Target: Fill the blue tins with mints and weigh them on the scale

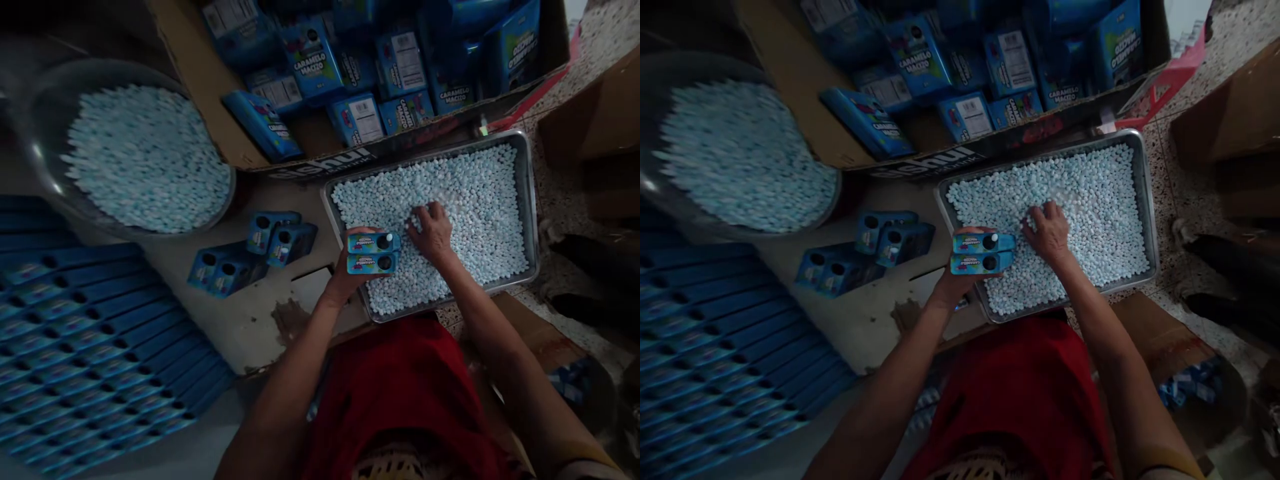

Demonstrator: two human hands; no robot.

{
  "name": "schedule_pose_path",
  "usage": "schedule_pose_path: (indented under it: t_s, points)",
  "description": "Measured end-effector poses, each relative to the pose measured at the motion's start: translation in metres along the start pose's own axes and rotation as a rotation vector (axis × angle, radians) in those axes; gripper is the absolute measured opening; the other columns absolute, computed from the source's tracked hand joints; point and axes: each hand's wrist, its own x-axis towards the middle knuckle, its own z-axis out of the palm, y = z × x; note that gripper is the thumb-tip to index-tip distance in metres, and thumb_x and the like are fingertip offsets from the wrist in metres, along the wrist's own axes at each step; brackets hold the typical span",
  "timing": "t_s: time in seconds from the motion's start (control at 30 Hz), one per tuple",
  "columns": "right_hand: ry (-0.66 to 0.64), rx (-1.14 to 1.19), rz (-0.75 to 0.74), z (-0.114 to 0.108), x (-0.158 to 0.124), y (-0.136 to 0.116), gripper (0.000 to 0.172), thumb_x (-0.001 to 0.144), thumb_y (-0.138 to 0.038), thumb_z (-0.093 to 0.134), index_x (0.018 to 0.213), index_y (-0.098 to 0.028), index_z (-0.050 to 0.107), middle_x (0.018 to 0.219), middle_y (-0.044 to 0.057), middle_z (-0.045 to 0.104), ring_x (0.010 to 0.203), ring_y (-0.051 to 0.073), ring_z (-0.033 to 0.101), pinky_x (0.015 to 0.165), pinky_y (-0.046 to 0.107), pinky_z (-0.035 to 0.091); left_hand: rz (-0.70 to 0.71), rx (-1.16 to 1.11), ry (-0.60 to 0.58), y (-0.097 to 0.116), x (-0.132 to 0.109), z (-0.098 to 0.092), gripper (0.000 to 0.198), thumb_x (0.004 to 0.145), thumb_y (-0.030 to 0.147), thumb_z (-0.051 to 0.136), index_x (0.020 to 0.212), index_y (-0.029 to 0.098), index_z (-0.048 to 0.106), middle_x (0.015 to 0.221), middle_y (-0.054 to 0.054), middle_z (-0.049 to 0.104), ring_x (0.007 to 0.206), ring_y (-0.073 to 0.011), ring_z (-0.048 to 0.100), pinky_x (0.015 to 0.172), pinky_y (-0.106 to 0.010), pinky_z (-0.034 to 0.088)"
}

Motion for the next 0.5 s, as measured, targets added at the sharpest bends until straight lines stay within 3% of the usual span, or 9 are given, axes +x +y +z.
schedule_pose_path:
  t_s: [0.07,0.13,0.2,0.27,0.33,0.5]
  points:
    - [-0.039,0.210,0.145,-0.007,-0.007,0.003,0.023,0.091,-0.044,0.073,0.097,-0.022,0.072,0.102,0.012,0.071,0.099,0.029,0.067,0.091,0.046,0.056,-0.007,0.007,0.014,0.001,-0.003,0.001,0.092,0.061,0.041,0.107,0.136,0.033,0.054,0.146,-0.010,0.065,0.136,-0.0328,0.068,0.111,-0.052,0.062]
    - [-0.074,0.598,0.349,-0.022,-0.013,0.006,0.029,0.085,-0.051,0.075,0.086,-0.024,0.065,0.082,0.005,0.065,0.077,0.022,0.062,0.072,0.037,0.053,0.014,0.036,0.031,0.002,-0.003,0.002,0.093,0.060,0.038,0.108,0.135,0.032,0.054,0.145,-0.009,0.065,0.133,-0.0320,0.069,0.107,-0.049,0.063]
    - [-0.134,1.034,0.467,-0.040,-0.022,0.000,0.036,0.081,-0.059,0.076,0.082,-0.025,0.062,0.075,0.002,0.061,0.066,0.018,0.056,0.060,0.032,0.046,0.037,0.084,0.040,0.002,-0.002,0.004,0.090,0.061,0.036,0.107,0.135,0.031,0.054,0.140,-0.008,0.067,0.124,-0.0294,0.072,0.102,-0.045,0.063]
    - [-0.162,1.379,0.439,-0.057,-0.032,-0.018,0.038,0.080,-0.062,0.075,0.081,-0.026,0.062,0.078,0.002,0.063,0.066,0.016,0.056,0.060,0.031,0.046,0.053,0.169,0.030,0.004,0.000,0.007,0.085,0.064,0.037,0.105,0.134,0.030,0.055,0.134,-0.007,0.068,0.117,-0.0280,0.073,0.100,-0.043,0.062]
    - [-0.108,1.564,0.327,-0.068,-0.041,-0.044,0.039,0.081,-0.062,0.075,0.077,-0.026,0.060,0.081,0.002,0.065,0.071,0.017,0.059,0.068,0.032,0.050,0.065,0.286,0.008,0.008,0.001,0.010,0.078,0.069,0.038,0.101,0.132,0.028,0.056,0.131,-0.008,0.069,0.115,-0.0288,0.072,0.098,-0.043,0.061]
    - [0.085,1.431,0.104,-0.065,-0.043,-0.090,0.059,0.089,-0.073,0.072,0.062,-0.026,0.048,0.068,0.001,0.054,0.072,0.019,0.057,0.077,0.037,0.053,0.108,0.564,-0.086,0.026,0.001,0.017,0.067,0.074,0.029,0.094,0.132,0.027,0.059,0.129,-0.008,0.068,0.120,-0.0301,0.068,0.104,-0.045,0.056]
